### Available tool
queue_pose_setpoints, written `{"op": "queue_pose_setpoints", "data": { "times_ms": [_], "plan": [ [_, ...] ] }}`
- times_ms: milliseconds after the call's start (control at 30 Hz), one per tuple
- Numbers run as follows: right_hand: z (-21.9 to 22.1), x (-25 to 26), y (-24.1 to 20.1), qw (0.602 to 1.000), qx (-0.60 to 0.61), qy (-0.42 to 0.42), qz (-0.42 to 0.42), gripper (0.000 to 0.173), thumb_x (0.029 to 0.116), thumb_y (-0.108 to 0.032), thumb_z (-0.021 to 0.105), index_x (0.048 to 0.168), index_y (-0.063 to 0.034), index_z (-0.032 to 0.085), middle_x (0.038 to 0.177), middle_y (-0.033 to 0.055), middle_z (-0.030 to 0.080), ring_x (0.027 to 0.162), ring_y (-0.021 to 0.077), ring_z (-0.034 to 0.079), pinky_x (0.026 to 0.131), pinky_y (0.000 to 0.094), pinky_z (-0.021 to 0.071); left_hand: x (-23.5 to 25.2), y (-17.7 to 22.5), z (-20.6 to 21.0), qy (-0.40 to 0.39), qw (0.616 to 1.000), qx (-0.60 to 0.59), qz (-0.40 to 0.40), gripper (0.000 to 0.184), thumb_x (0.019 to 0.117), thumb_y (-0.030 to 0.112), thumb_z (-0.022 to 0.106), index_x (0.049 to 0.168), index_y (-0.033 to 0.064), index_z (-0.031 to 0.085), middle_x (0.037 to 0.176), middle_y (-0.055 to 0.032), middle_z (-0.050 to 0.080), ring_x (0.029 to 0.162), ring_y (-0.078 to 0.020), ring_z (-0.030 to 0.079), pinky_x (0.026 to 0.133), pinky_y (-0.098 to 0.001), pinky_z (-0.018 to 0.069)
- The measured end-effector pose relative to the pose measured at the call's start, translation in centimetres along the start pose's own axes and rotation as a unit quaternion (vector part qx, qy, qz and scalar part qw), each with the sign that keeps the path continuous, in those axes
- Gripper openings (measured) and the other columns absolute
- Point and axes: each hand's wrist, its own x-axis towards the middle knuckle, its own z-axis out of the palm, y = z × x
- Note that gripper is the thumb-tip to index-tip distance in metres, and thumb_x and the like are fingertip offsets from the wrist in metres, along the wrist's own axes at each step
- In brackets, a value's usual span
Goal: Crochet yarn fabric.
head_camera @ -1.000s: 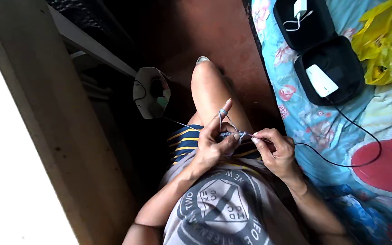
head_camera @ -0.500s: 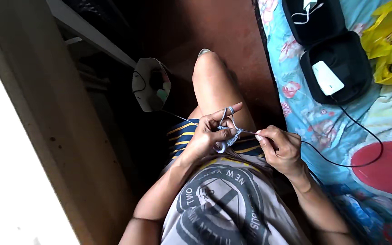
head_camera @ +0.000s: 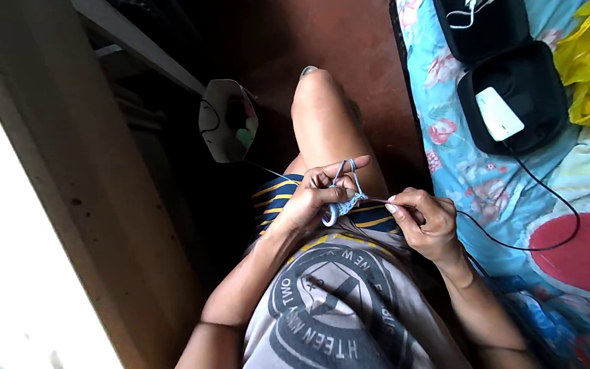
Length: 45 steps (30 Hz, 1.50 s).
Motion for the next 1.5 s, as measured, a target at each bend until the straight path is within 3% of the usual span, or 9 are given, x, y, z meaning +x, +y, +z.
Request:
{"op": "queue_pose_setpoints", "data": {
  "times_ms": [133,267,333,567,767,867,1000,1100,1500],
  "plan": [
    [0.0,0.1,-0.2,0.999,0.015,-0.014,0.037,0.013,0.1007,-0.011,0.061,0.099,0.0005,0.067,0.085,0.0053,0.069,0.07,-0.0007,0.061,0.065,0.0124,0.0504,-0.2,0.1,0.6,0.015,0.995,0.097,0.018,0.053,0.0875,-0.007,0.055,0.14,-0.0027,0.057,0.071,0.0012,0.062,0.056,-0.0029,0.055,0.051,-0.0163,0.0478],
    [0.1,0.3,-1.0,0.996,-0.003,-0.038,0.076,0.025,0.1017,-0.01,0.058,0.122,-0.0033,0.071,0.096,0.0066,0.074,0.072,0.0032,0.063,0.065,0.019,0.0526,-0.3,0.4,1.4,0.028,0.974,0.221,0.047,0.055,0.0885,-0.007,0.061,0.143,-0.0026,0.055,0.074,-0.0001,0.065,0.058,-0.0041,0.057,0.054,-0.0173,0.0498],
    [0.2,0.6,-1.5,0.995,-0.012,-0.053,0.084,0.03,0.1031,-0.01,0.055,0.129,-0.0073,0.071,0.11,0.0066,0.076,0.082,0.0057,0.069,0.07,0.0223,0.0562,-0.3,0.3,1.8,0.026,0.967,0.245,0.059,0.057,0.0875,-0.007,0.062,0.143,-0.0039,0.053,0.075,0.0009,0.066,0.06,-0.0032,0.059,0.056,-0.017,0.0512],
    [0.2,1.0,-1.6,0.976,0.129,-0.071,0.158,0.031,0.1007,-0.003,0.054,0.128,-0.0037,0.07,0.12,0.0027,0.073,0.094,-0.0006,0.067,0.082,0.0161,0.0561,-0.1,0.1,1.9,0.027,0.965,0.255,0.058,0.062,0.0875,-0.006,0.061,0.148,-0.0012,0.049,0.077,0.0014,0.068,0.058,-0.0014,0.057,0.053,-0.0151,0.0488],
    [-0.3,0.9,-0.2,0.989,0.097,-0.066,0.092,0.028,0.1015,-0.003,0.053,0.122,-0.0028,0.072,0.117,0.0047,0.074,0.103,0.0036,0.069,0.09,0.0204,0.0569,-0.3,0.4,1.5,0.073,0.971,0.222,0.058,0.058,0.0882,-0.01,0.063,0.144,-0.0002,0.054,0.089,-0.0029,0.074,0.068,-0.0048,0.066,0.061,-0.0178,0.0545],
    [-0.7,1.0,0.3,0.994,0.045,-0.078,0.06,0.029,0.102,-0.007,0.053,0.12,-0.0079,0.075,0.101,0.0046,0.075,0.087,0.0047,0.068,0.075,0.0215,0.0564,-0.3,0.3,1.5,0.081,0.975,0.197,0.061,0.053,0.0893,-0.01,0.063,0.141,0.0004,0.057,0.086,-0.0044,0.074,0.066,-0.005,0.064,0.059,-0.0182,0.0533],
    [-1.2,1.3,0.7,0.995,-0.03,-0.09,0.002,0.032,0.1014,-0.009,0.051,0.12,-0.0139,0.077,0.071,0.0028,0.057,0.058,0.0091,0.051,0.052,0.0247,0.0409,-0.2,0.2,1.5,0.092,0.978,0.18,0.054,0.051,0.0904,-0.01,0.059,0.14,0.0,0.058,0.086,-0.0047,0.073,0.064,-0.0052,0.063,0.057,-0.0178,0.052],
    [-1.7,1.5,0.6,0.991,-0.088,-0.101,-0.028,0.036,0.0987,-0.007,0.052,0.12,-0.0174,0.078,0.066,0.0021,0.05,0.054,0.0118,0.047,0.048,0.0266,0.0366,-0.2,0.0,1.4,0.095,0.976,0.188,0.064,0.05,0.092,-0.009,0.058,0.141,-0.0005,0.057,0.087,-0.0039,0.073,0.066,-0.0049,0.064,0.059,-0.0187,0.0539],
    [-2.3,1.5,-0.1,0.972,-0.195,-0.114,-0.072,0.045,0.0946,-0.003,0.052,0.126,-0.0232,0.076,0.065,0.0045,0.049,0.053,0.0187,0.048,0.045,0.0311,0.0334,-0.1,-0.1,1.7,0.097,0.967,0.223,0.081,0.053,0.0921,-0.009,0.055,0.144,-0.0001,0.053,0.085,-0.0023,0.072,0.065,-0.004,0.063,0.059,-0.0178,0.053]
  ]
}}
